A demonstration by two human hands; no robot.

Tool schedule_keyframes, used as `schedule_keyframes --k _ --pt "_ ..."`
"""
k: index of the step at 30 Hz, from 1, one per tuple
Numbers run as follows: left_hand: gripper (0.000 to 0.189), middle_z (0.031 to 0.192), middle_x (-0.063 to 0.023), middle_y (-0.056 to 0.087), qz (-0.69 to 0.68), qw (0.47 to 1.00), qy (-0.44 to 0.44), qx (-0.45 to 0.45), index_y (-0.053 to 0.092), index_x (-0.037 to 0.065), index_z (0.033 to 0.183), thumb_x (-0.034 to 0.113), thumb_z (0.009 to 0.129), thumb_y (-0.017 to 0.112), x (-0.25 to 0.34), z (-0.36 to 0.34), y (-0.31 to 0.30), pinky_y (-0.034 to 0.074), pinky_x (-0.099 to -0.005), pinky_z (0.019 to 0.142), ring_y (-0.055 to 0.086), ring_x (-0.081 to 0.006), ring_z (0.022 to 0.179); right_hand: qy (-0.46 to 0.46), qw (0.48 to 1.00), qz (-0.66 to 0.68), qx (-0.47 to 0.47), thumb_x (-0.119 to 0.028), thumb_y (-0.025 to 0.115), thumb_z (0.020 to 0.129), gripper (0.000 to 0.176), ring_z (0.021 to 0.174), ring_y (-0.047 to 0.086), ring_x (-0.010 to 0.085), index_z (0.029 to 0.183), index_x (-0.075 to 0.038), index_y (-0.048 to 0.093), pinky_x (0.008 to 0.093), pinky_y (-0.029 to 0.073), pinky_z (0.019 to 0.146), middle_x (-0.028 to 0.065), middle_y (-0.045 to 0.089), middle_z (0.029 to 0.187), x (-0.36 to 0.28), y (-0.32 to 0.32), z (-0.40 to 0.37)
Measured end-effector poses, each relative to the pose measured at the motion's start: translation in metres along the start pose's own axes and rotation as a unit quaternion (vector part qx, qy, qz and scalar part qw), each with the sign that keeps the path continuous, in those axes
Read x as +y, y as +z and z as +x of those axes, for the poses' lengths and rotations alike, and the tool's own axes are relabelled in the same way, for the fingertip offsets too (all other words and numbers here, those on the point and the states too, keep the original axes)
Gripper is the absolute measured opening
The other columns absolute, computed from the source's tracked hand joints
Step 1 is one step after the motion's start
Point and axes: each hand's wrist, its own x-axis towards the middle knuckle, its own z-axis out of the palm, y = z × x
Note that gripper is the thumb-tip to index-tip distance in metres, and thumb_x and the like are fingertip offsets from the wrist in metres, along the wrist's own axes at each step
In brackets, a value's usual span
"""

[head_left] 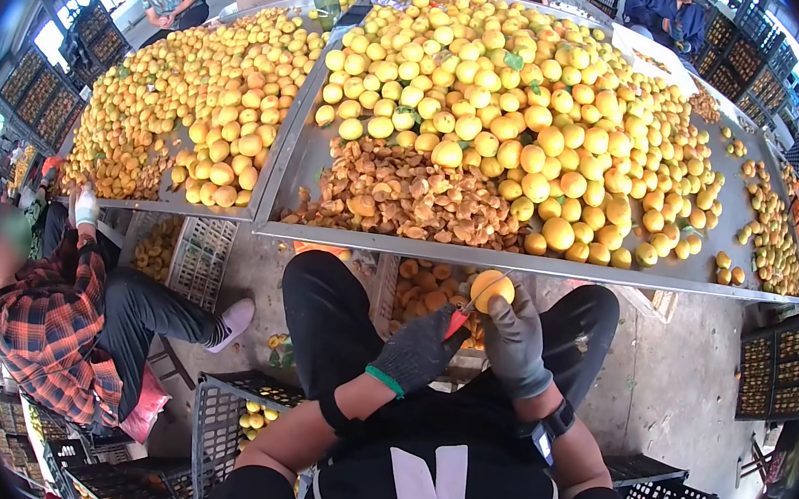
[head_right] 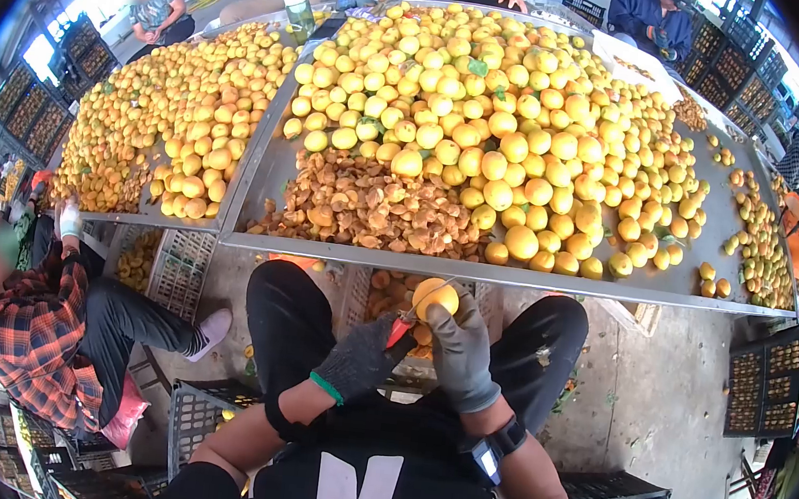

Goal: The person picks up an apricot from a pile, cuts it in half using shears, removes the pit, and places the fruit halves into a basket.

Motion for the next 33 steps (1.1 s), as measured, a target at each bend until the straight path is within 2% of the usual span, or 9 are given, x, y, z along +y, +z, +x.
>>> schedule_keyframes --k 4,8,14,17,19,23,25,29,33 --pt "0.042 0.081 -0.0237 0.063 0.033 0.999 0.007 0.023 0.054 0.001 0.118 0.031 0.090 0.056 0.006 -0.003 -0.009 0.049 -0.0495 0.063 0.063 -0.0391 0.075 0.041 0.966 0.256 -0.011 -0.038 0.041 0.099 0.052 0.118 0.052 0.0237 0.133 0.001 0.039 0.0341 0.038 0.104 0.0171 0.052 0.128 0.014 0.007 -0.002" --pt "0.038 0.076 -0.0211 0.063 0.070 0.995 0.024 0.061 0.055 0.001 0.116 0.029 0.089 0.056 -0.003 -0.006 -0.001 0.049 -0.0479 0.059 0.064 -0.0366 0.070 0.033 0.989 0.139 -0.045 -0.037 0.036 0.101 0.051 0.126 0.046 0.0265 0.134 0.001 0.038 0.0369 0.034 0.108 0.0189 0.048 0.132 0.006 0.004 -0.002" --pt "0.035 0.066 -0.0150 0.060 0.121 0.990 0.016 0.069 0.057 0.003 0.114 0.026 0.088 0.057 -0.016 -0.005 0.006 0.048 -0.0452 0.054 0.062 -0.0331 0.061 0.087 0.955 0.283 -0.016 -0.037 0.042 0.099 0.052 0.127 0.044 0.0256 0.136 -0.002 0.037 0.0391 0.030 0.110 0.0129 0.047 0.136 0.010 0.011 -0.001" --pt "0.032 0.066 -0.0130 0.061 0.117 0.992 0.019 0.043 0.058 0.005 0.112 0.024 0.086 0.059 -0.011 -0.004 -0.002 0.048 -0.0441 0.054 0.062 -0.0315 0.060 0.083 0.984 0.155 -0.036 -0.033 0.047 0.098 0.047 0.118 0.050 0.0209 0.133 -0.003 0.041 0.0358 0.037 0.104 0.0098 0.051 0.127 0.010 0.003 -0.002" --pt "0.031 0.066 -0.0129 0.061 0.124 0.989 0.035 0.068 0.058 0.005 0.110 0.023 0.086 0.060 -0.015 -0.006 0.002 0.048 -0.0440 0.054 0.062 -0.0314 0.060 -0.041 0.999 -0.019 0.006 -0.031 0.052 0.097 0.041 0.108 0.053 0.0163 0.127 -0.004 0.044 0.0318 0.041 0.096 0.0063 0.054 0.116 0.010 0.003 0.000" --pt "0.028 0.068 -0.0131 0.062 0.136 0.983 0.062 0.109 0.059 0.006 0.106 0.021 0.083 0.062 -0.020 -0.004 0.001 0.048 -0.0442 0.054 0.063 -0.0312 0.063 -0.070 0.995 -0.070 0.017 -0.019 0.059 0.093 0.037 0.098 0.054 0.0123 0.124 -0.004 0.045 0.0274 0.046 0.087 0.0054 0.056 0.109 0.003 0.005 0.000" --pt "0.028 0.072 -0.0145 0.063 0.122 0.988 0.035 0.083 0.058 0.005 0.106 0.022 0.084 0.061 -0.017 -0.002 -0.004 0.048 -0.0440 0.055 0.063 -0.0322 0.065 0.039 0.999 0.003 0.007 -0.024 0.059 0.093 0.036 0.090 0.054 0.0093 0.122 -0.004 0.046 0.0251 0.047 0.077 0.0028 0.058 0.102 0.000 0.003 0.000" --pt "0.031 0.081 -0.0184 0.064 -0.005 0.997 0.031 0.069 0.057 0.003 0.108 0.025 0.086 0.062 -0.021 -0.010 -0.008 0.049 -0.0437 0.059 0.063 -0.0355 0.071 0.085 0.990 0.090 0.070 -0.031 0.055 0.095 0.035 0.078 0.053 0.0090 0.118 -0.005 0.049 0.0219 0.044 0.066 0.0017 0.058 0.096 0.006 0.001 0.006" --pt "0.034 0.084 -0.0197 0.063 -0.153 0.985 -0.058 0.049 0.056 0.004 0.109 0.028 0.086 0.063 -0.005 -0.016 -0.048 0.049 -0.0441 0.062 0.062 -0.0371 0.077 0.180 0.926 0.310 0.117 -0.041 0.051 0.094 0.035 0.067 0.051 0.0123 0.110 -0.009 0.053 0.0201 0.041 0.059 0.0033 0.057 0.088 0.008 -0.020 0.008"
